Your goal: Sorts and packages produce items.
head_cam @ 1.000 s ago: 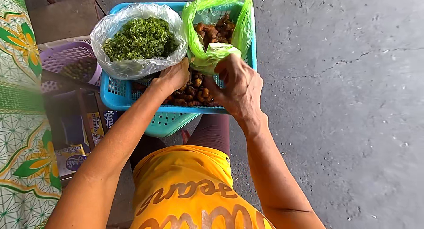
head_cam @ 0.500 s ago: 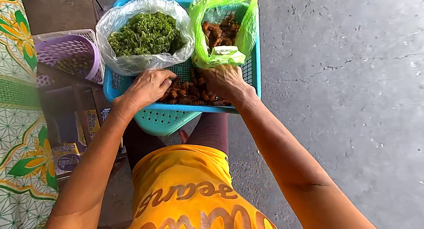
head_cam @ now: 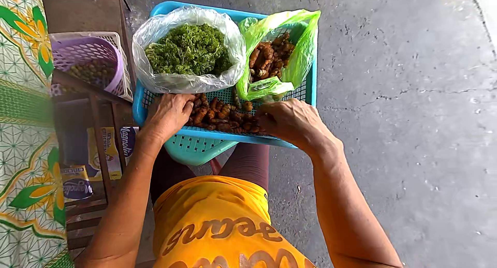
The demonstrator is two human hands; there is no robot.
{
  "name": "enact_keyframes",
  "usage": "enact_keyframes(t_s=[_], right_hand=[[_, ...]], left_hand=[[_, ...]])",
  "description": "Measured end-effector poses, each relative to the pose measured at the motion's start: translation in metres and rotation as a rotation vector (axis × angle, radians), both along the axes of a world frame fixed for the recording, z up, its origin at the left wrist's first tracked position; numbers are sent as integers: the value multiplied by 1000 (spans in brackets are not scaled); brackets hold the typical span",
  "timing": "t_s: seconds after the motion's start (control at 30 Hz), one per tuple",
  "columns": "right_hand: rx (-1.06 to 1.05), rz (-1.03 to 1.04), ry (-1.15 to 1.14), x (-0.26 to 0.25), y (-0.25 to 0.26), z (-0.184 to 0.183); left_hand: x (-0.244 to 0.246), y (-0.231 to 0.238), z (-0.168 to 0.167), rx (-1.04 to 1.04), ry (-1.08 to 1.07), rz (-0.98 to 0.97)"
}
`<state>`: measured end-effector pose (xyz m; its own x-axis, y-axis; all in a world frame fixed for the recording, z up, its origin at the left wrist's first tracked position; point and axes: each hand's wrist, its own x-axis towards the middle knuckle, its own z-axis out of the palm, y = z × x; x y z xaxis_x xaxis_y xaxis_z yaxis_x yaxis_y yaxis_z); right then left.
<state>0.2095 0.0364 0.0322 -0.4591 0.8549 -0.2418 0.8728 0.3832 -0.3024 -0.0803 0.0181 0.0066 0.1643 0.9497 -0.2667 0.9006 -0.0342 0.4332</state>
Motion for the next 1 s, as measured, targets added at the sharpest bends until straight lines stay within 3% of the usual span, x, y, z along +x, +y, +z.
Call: enact_keyframes(t_s=[0.13,0.2,0.33,0.47,0.8,1.0], right_hand=[[43,136,190,-30,13,-19],[-9,157,97,-49,23,-35],[-124,142,-71,-64,31,-44],[-203,131,-20,-53,36,-43],[-130,228,462,-6,11,-6],[154,70,446,17,18,27]], left_hand=[[-4,-4,-5,68,-112,-10],[-4,-5,-4,38,-154,17],[-1,-10,-1,103,-38,151],[0,-7,-2,44,10,140],[3,-1,0,-150,81,44],[5,5,1,-151,71,21]])
